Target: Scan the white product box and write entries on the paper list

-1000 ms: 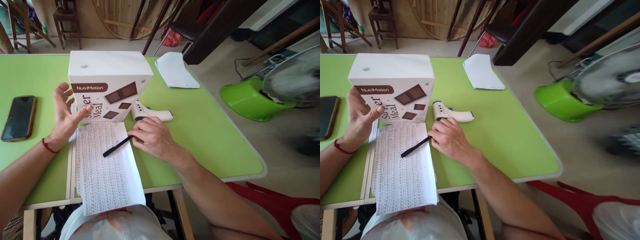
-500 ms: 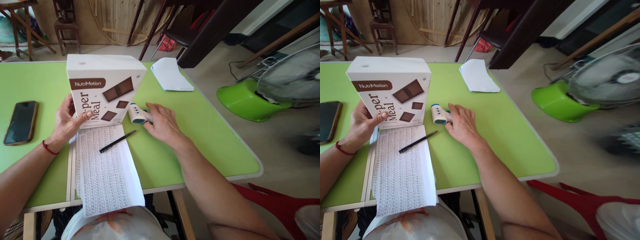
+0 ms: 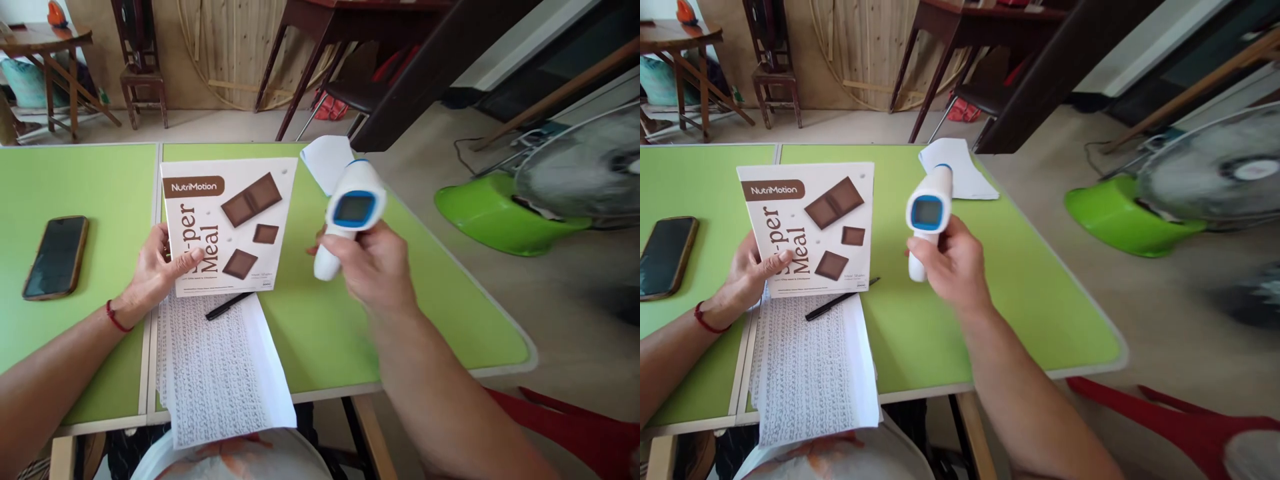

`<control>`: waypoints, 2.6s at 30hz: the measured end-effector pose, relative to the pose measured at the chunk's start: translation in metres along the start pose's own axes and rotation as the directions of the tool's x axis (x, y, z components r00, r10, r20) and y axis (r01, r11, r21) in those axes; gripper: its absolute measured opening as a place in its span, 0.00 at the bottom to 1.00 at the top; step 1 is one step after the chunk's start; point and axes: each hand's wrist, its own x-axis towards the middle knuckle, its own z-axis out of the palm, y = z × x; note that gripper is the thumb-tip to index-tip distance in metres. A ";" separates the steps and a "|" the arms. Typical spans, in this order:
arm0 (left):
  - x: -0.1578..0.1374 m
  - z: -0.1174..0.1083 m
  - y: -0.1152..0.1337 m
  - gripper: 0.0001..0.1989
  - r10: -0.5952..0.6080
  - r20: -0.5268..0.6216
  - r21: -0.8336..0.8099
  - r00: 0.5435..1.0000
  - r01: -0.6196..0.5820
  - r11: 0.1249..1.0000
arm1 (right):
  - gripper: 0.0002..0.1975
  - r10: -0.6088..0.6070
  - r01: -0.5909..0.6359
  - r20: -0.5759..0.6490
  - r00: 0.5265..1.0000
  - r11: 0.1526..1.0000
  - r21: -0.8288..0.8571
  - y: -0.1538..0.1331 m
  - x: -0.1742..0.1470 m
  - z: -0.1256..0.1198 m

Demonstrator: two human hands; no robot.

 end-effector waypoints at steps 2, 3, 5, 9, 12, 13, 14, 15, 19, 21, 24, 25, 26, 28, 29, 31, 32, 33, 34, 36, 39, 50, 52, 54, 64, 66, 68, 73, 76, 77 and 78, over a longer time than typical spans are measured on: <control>-0.001 0.000 0.002 0.31 -0.010 0.014 0.031 1.000 0.010 0.999 | 0.13 0.065 -0.114 0.177 0.982 0.953 0.281 -0.022 -0.015 0.003; -0.001 0.000 0.003 0.32 -0.014 0.021 0.047 1.000 0.013 0.999 | 0.13 0.079 -0.176 0.266 0.961 0.914 0.365 -0.031 -0.023 0.006; -0.001 0.001 0.004 0.34 -0.015 0.038 0.072 0.999 0.012 0.997 | 0.13 0.086 -0.283 0.416 0.906 0.852 0.441 -0.046 -0.038 0.014; 0.000 0.001 0.006 0.33 0.006 0.069 0.100 0.998 -0.012 0.995 | 0.12 0.086 -0.378 0.499 0.862 0.765 0.522 -0.053 -0.061 0.034; 0.001 0.001 0.007 0.31 0.025 0.123 0.112 0.992 -0.039 0.993 | 0.12 0.079 -0.354 0.449 0.890 0.741 0.571 -0.048 -0.070 0.047; 0.001 0.000 0.008 0.30 0.028 0.131 0.118 0.991 -0.044 0.992 | 0.12 0.085 -0.355 0.441 0.894 0.736 0.577 -0.047 -0.072 0.050; 0.001 0.000 0.009 0.30 0.030 0.129 0.127 0.991 -0.047 0.991 | 0.12 0.093 -0.360 0.439 0.894 0.732 0.579 -0.046 -0.073 0.052; 0.001 0.000 0.009 0.30 0.032 0.122 0.140 0.992 -0.049 0.989 | 0.12 0.101 -0.367 0.439 0.893 0.728 0.579 -0.045 -0.074 0.053; 0.001 0.001 0.008 0.31 0.035 0.115 0.169 0.993 -0.054 0.984 | 0.12 0.128 -0.388 0.442 0.888 0.724 0.570 -0.045 -0.073 0.055; 0.002 0.001 0.008 0.31 0.029 0.125 0.174 0.992 -0.050 0.983 | 0.12 0.134 -0.398 0.446 0.885 0.713 0.577 -0.046 -0.071 0.056; 0.003 0.002 0.009 0.30 0.034 0.127 0.170 0.991 -0.056 0.984 | 0.13 0.119 -0.408 0.469 0.875 0.702 0.584 -0.045 -0.068 0.059; 0.003 0.003 0.010 0.30 0.038 0.128 0.160 0.991 -0.058 0.985 | 0.13 0.110 -0.410 0.481 0.870 0.703 0.581 -0.045 -0.068 0.060; 0.003 0.003 0.011 0.29 0.044 0.132 0.145 0.990 -0.063 0.987 | 0.12 0.101 -0.411 0.492 0.865 0.706 0.577 -0.045 -0.067 0.061; 0.003 0.003 0.012 0.27 0.062 0.149 0.120 0.987 -0.080 0.990 | 0.10 0.084 -0.403 0.506 0.859 0.719 0.566 -0.044 -0.066 0.062; 0.003 0.003 0.012 0.26 0.072 0.160 0.110 0.984 -0.091 0.990 | 0.10 0.076 -0.395 0.506 0.859 0.727 0.561 -0.043 -0.066 0.063; 0.003 0.003 0.013 0.25 0.088 0.179 0.099 0.980 -0.106 0.989 | 0.10 0.070 -0.386 0.507 0.859 0.738 0.554 -0.043 -0.066 0.064; 0.003 0.002 0.012 0.26 0.088 0.184 0.097 0.979 -0.107 0.990 | 0.10 0.071 -0.387 0.508 0.859 0.739 0.551 -0.043 -0.067 0.065; 0.004 0.002 0.012 0.26 0.084 0.192 0.092 0.978 -0.103 0.990 | 0.10 0.074 -0.391 0.510 0.857 0.737 0.551 -0.043 -0.067 0.066; 0.004 0.001 0.011 0.26 0.083 0.198 0.084 0.977 -0.101 0.991 | 0.11 0.075 -0.396 0.513 0.855 0.733 0.553 -0.043 -0.067 0.067; 0.004 0.000 0.010 0.26 0.083 0.201 0.074 0.976 -0.100 0.992 | 0.11 0.075 -0.400 0.513 0.855 0.726 0.559 -0.044 -0.067 0.069; 0.005 -0.001 0.008 0.26 0.080 0.181 0.084 0.980 -0.097 0.992 | 0.11 0.052 -0.388 0.509 0.859 0.716 0.581 -0.045 -0.068 0.072; 0.005 -0.005 0.005 0.28 0.059 0.198 0.089 0.978 -0.078 0.993 | 0.11 0.013 -0.357 0.499 0.867 0.714 0.602 -0.039 -0.068 0.076; 0.005 -0.006 0.005 0.28 0.059 0.193 0.100 0.979 -0.079 0.992 | 0.11 0.015 -0.360 0.499 0.867 0.712 0.604 -0.039 -0.068 0.076; 0.006 -0.005 0.006 0.28 0.069 0.194 0.103 0.979 -0.091 0.991 | 0.11 0.021 -0.363 0.497 0.868 0.709 0.605 -0.039 -0.068 0.076; 0.006 0.000 0.011 0.26 0.087 0.190 0.097 0.978 -0.107 0.989 | 0.12 0.037 -0.351 0.476 0.879 0.726 0.592 -0.039 -0.068 0.074; 0.006 -0.001 0.010 0.27 0.080 0.187 0.107 0.979 -0.101 0.989 | 0.12 0.044 -0.353 0.476 0.878 0.731 0.583 -0.039 -0.068 0.075; 0.006 -0.002 0.009 0.28 0.068 0.183 0.111 0.981 -0.090 0.990 | 0.12 0.047 -0.353 0.477 0.878 0.735 0.578 -0.040 -0.068 0.075; 0.006 -0.002 0.008 0.29 0.057 0.175 0.115 0.983 -0.078 0.990 | 0.11 0.038 -0.354 0.477 0.878 0.721 0.596 -0.039 -0.068 0.075; 0.006 -0.002 0.008 0.30 0.046 0.188 0.109 0.981 -0.067 0.992 | 0.12 0.054 -0.363 0.474 0.879 0.721 0.591 -0.038 -0.068 0.075; 0.005 -0.003 0.008 0.30 0.043 0.195 0.109 0.980 -0.065 0.992 | 0.13 0.059 -0.363 0.472 0.880 0.725 0.586 -0.037 -0.068 0.075; 0.005 -0.003 0.009 0.30 0.040 0.200 0.113 0.979 -0.063 0.992 | 0.13 0.063 -0.361 0.469 0.881 0.730 0.581 -0.037 -0.068 0.075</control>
